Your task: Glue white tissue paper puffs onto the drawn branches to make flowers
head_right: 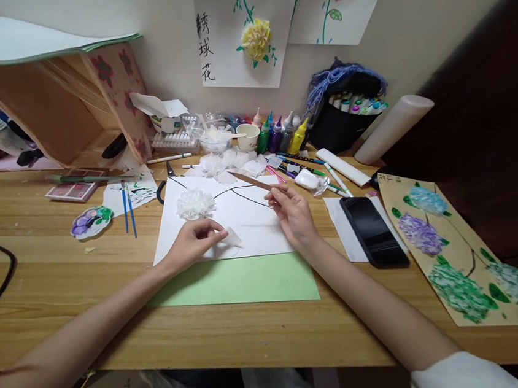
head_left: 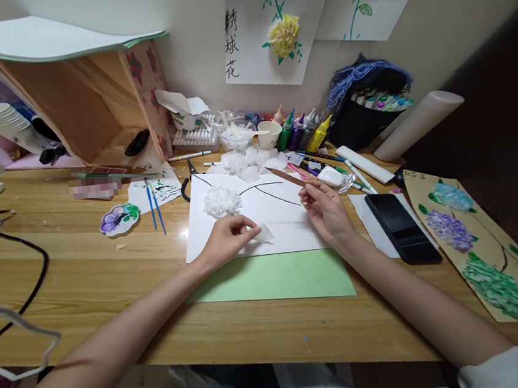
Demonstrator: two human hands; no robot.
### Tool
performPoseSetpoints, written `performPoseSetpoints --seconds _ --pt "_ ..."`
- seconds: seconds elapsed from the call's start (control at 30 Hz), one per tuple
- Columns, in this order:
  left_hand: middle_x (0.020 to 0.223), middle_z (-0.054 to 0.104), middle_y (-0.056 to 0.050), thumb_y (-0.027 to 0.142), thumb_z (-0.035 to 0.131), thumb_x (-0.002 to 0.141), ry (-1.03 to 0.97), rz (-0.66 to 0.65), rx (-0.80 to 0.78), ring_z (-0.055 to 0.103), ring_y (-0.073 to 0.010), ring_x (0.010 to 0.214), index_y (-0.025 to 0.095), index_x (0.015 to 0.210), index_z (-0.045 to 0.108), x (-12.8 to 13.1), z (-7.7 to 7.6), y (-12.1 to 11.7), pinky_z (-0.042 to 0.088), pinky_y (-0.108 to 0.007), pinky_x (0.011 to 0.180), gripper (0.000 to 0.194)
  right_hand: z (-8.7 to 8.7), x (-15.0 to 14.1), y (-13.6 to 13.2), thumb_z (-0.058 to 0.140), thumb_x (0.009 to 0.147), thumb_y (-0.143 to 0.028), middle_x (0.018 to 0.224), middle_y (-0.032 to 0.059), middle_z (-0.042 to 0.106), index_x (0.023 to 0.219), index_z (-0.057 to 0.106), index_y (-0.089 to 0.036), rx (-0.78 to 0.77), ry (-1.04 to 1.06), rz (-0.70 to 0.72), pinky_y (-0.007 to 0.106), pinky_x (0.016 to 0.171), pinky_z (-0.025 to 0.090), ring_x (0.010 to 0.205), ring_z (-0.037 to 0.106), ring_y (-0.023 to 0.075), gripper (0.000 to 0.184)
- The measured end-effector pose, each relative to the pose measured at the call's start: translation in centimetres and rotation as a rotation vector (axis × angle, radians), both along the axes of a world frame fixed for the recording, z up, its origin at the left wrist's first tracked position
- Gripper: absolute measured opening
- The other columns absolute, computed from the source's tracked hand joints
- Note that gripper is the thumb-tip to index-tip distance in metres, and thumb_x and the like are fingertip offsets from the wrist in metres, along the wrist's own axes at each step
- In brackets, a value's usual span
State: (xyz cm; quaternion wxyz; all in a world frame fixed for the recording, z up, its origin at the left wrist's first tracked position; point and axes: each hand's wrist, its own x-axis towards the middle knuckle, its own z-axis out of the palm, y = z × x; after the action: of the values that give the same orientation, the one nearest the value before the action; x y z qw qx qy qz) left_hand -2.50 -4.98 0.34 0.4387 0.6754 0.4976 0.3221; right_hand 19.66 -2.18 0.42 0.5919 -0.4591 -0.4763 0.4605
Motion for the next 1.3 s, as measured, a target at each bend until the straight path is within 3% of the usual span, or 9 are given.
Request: performPoseSetpoints --seconds 0.13,0.3,0.5,0.7,0.87,1.1,1.3 --pt "0.058 0.048 0.001 0.04 0.056 0.076 0.118 0.034 0.101 0.041 -0.011 0.056 0.016 0.073 0.067 0.1 -0.2 0.1 0.029 -0.022 0.051 0.026 -1.3 0.1 0.3 0.064 0.069 -0.045 0.061 -0.0033 0.049 0.072 0.051 -0.023 -0.093 0.047 0.083 0.024 0.051 0.043 0.057 0.051 0.0109 0.026" --pt "0.058 0.047 0.001 0.034 0.055 0.078 0.221 0.087 0.184 0.042 -0.0116 0.059 0.017 0.071 0.065 0.2 -0.4 0.2 0.031 -0.023 0.056 0.021 -1.6 -0.4 -0.4 0.068 0.067 -0.039 0.059 -0.0047 0.042 0.064 0.047 -0.021 -0.129 0.085 0.164 0.022 0.051 0.041 0.054 0.045 0.0087 0.028" --pt "0.055 0.042 0.003 0.039 0.056 0.076 0.149 0.1 0.114 0.038 -0.0106 0.056 0.017 0.073 0.064 0.1 -0.3 0.0 0.028 -0.022 0.052 0.024 -1.3 -0.9 -1.0 0.054 0.08 -0.046 0.069 -0.0009 0.048 0.072 0.05 -0.022 -0.094 0.001 0.206 0.023 0.052 0.042 0.057 0.046 0.0104 0.025" --pt "0.053 0.032 0.005 0.042 0.059 0.074 -0.076 -0.004 -0.086 0.03 -0.0081 0.05 0.015 0.076 0.063 -0.2 0.1 0.1 0.022 -0.021 0.048 0.028 -1.6 -0.4 -0.6 0.039 0.085 -0.054 0.059 -0.0019 0.043 0.074 0.047 -0.023 -0.095 -0.021 0.153 0.025 0.047 0.04 0.049 0.045 0.012 0.034" --pt "0.054 0.039 0.004 0.036 0.059 0.074 0.104 0.056 0.052 0.036 -0.009 0.053 0.016 0.071 0.065 0.1 -0.3 0.2 0.027 -0.022 0.051 0.021 -1.6 -0.7 -0.9 0.043 0.084 -0.055 0.059 -0.0016 0.048 0.074 0.05 -0.022 -0.118 -0.016 0.199 0.024 0.048 0.041 0.051 0.05 0.0117 0.035" --pt "0.055 0.044 0.003 0.031 0.055 0.077 0.173 0.076 0.116 0.039 -0.0092 0.053 0.016 0.072 0.064 0.3 -0.3 0.0 0.029 -0.022 0.052 0.018 -1.3 -1.3 -2.0 0.042 0.088 -0.048 0.063 -0.0007 0.054 0.076 0.055 -0.02 0.016 -0.14 0.141 0.025 0.054 0.042 0.057 0.054 0.0116 0.033" --pt "0.054 0.043 0.004 0.03 0.056 0.078 0.18 0.068 0.13 0.038 -0.0086 0.052 0.016 0.073 0.065 0.3 -0.3 0.0 0.029 -0.022 0.053 0.017 -0.9 -1.6 -2.6 0.04 0.091 -0.042 0.067 0.0004 0.055 0.079 0.056 -0.02 0.099 -0.202 0.19 0.026 0.056 0.043 0.06 0.055 0.0121 0.03"
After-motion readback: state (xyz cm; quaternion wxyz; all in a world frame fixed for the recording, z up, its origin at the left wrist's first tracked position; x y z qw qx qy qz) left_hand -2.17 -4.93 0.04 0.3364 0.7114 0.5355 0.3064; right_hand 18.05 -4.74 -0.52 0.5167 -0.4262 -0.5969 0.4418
